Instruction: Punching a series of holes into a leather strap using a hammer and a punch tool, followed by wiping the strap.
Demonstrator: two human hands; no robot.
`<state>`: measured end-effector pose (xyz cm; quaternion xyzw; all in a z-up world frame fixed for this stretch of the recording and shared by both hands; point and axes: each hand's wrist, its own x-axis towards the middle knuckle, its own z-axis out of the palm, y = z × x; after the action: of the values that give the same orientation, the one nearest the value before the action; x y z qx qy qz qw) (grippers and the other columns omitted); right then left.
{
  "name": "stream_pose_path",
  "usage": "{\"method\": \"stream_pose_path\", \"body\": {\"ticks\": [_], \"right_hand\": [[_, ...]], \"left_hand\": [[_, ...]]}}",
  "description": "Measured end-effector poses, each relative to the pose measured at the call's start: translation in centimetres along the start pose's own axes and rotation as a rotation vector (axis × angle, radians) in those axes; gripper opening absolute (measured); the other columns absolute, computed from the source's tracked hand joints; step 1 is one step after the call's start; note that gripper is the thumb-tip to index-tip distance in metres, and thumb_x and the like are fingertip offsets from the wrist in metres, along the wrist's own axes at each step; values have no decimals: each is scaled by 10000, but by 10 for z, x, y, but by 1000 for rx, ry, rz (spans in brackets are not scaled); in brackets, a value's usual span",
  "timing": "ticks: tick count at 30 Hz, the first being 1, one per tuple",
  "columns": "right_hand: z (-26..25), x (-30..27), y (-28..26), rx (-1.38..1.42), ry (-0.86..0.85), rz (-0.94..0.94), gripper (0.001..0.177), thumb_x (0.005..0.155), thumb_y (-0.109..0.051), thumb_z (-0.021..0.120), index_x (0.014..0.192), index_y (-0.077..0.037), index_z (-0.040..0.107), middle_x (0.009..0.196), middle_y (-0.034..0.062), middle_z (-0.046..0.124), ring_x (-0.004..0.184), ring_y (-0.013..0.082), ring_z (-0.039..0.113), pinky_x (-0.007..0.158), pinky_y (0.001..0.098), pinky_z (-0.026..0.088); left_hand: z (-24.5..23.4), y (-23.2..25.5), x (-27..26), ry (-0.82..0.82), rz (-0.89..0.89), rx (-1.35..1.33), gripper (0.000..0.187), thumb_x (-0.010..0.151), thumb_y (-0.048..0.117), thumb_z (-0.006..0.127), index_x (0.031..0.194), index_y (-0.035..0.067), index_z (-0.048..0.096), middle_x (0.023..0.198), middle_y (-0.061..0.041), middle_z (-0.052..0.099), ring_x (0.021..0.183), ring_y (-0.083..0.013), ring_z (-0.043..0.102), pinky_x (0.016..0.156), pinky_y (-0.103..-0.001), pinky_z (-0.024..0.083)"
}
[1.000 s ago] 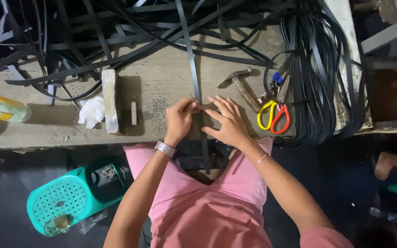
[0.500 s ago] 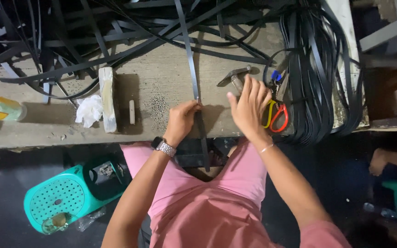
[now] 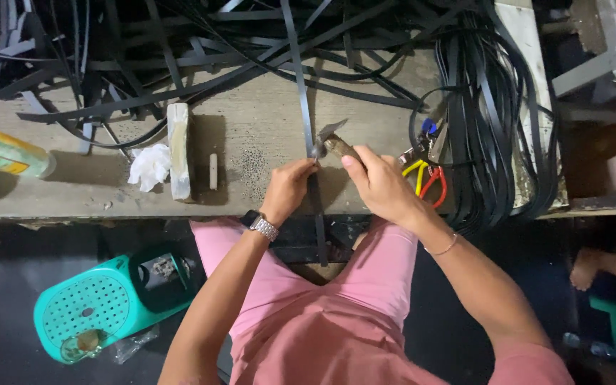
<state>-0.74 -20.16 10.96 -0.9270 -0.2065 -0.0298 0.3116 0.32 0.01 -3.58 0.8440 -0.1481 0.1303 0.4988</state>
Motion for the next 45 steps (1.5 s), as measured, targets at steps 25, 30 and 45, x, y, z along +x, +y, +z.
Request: {"method": "stream_pose_path", "body": {"ticks": [25,30,45], "right_hand": [[92,8,55,-261,28,-270,432,907,-476,710,1138,-112,731,1331,91,607,1343,327,521,1066,471,414],[89,-2,45,-142,-9,-174,413,903,-403,733,1209,-126,707,1368,117,556,1389,370,466,1137,527,348],[91,-18,36,-174,-20,-91,540,864,-468,752,1211,-64,664,1502,114,498,1467,309,393,1233,522,232]], "left_hand": [[-4,6,6,52,-54,-135,87,955,5,706,989,65,760,862,-145,782,893,-350,759,736,-439,612],[-22,20,14,176,-268,-470,138,1023,50,620,960,41,742,846,-114,766,849,-231,752,773,-390,628],[-29,38,15,148,-175,-304,118,991,9,662,923,15,758,783,-149,765,788,-307,773,687,-388,612]]}}
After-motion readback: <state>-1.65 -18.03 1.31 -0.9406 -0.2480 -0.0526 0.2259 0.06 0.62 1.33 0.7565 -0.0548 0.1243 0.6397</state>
